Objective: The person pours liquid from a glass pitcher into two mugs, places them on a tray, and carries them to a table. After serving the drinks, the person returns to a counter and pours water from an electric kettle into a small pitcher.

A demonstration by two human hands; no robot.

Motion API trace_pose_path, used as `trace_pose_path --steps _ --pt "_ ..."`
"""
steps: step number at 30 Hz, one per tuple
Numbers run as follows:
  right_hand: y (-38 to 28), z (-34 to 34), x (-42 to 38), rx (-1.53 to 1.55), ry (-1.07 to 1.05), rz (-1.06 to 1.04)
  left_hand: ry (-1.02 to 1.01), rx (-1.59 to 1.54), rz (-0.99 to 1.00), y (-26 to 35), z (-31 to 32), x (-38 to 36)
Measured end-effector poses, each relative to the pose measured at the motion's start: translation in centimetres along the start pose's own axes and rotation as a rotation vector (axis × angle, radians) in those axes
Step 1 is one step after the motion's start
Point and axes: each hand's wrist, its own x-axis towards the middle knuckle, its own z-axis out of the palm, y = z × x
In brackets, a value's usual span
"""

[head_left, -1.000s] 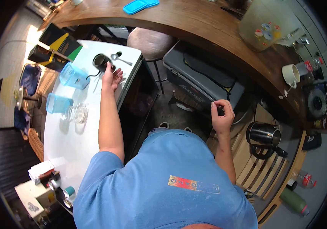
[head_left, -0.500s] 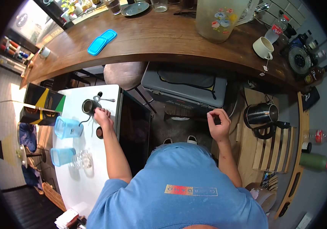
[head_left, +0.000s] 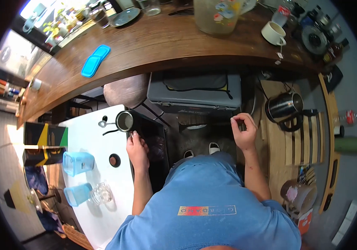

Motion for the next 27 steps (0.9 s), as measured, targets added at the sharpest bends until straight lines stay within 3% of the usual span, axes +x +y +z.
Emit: trace_pose_path --steps 6,16,21,24,26,27 --pt "0.7 -4.2 -2.3 -0.155 0.161 0.132 -0.271 0.144 -0.053 -2.1 3.5 -1.0" --pt "6.9 -16.0 -4.3 -0.276 0.756 0.417 -0.654 0.282 -0.133 -3.8 12.5 -3.8" --pt "13.9 -20.4 -3.9 -0.296 0.739 0.562 -0.683 0.337 -0.103 -4.5 18.0 -6.6" --pt "18.1 -21.7 -3.1 -0.307 0.713 0.459 -0.712 0.345 -0.13 -4.9 21.0 -8.7" --pt "15.8 -22.2 -0.8 -0.336 0.712 0.475 -0.699 0.349 -0.126 -5.5 22.9 -9.9" --pt "15.3 -22.5 0.3 -0.505 0.72 0.238 -0.698 0.36 -0.122 -5.7 23.8 -10.5"
